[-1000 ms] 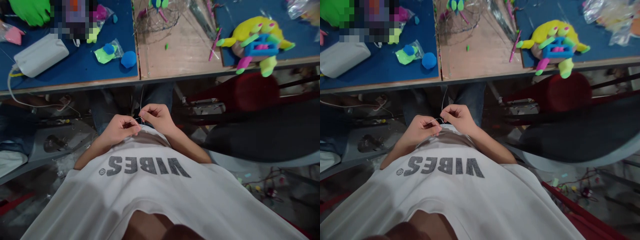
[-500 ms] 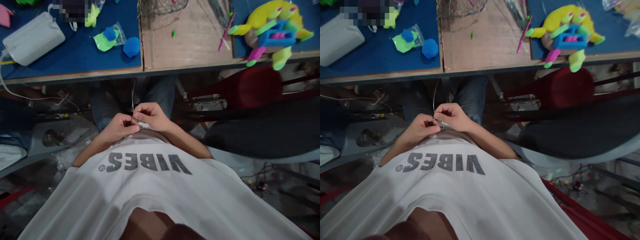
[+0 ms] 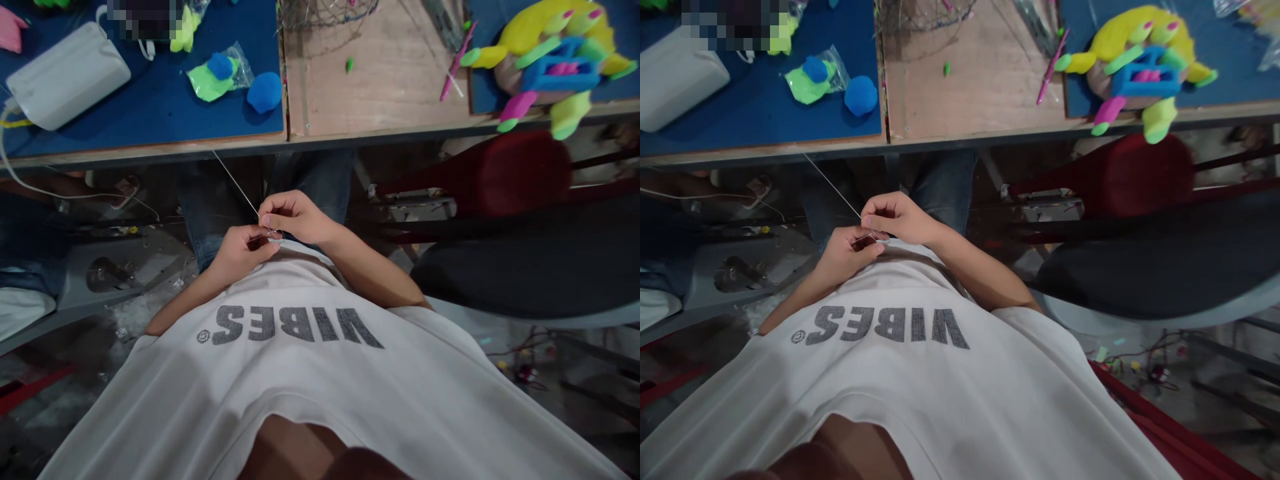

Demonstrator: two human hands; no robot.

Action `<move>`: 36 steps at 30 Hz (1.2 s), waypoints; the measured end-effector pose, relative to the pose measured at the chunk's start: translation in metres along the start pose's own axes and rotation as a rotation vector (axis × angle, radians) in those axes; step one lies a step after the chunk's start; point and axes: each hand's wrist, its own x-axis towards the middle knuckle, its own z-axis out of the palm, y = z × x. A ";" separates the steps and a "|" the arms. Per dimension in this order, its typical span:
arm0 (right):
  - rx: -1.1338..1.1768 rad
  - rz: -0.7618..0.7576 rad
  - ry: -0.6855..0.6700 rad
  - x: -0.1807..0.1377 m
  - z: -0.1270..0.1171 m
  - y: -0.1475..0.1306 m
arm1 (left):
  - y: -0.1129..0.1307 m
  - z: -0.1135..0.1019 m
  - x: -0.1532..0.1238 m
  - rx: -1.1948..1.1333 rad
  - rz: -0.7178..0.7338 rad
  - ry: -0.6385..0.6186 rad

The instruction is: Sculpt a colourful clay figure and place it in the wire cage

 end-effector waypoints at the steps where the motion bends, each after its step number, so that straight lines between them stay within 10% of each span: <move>1: 0.005 -0.007 0.016 0.000 0.000 0.001 | -0.001 0.001 0.001 0.013 0.017 0.011; 25: -0.512 -0.324 0.052 -0.015 -0.001 -0.011 | -0.008 0.000 0.007 0.135 0.080 0.036; 36: -0.385 -0.148 0.135 -0.018 -0.001 -0.011 | -0.024 -0.003 0.011 0.127 0.130 0.110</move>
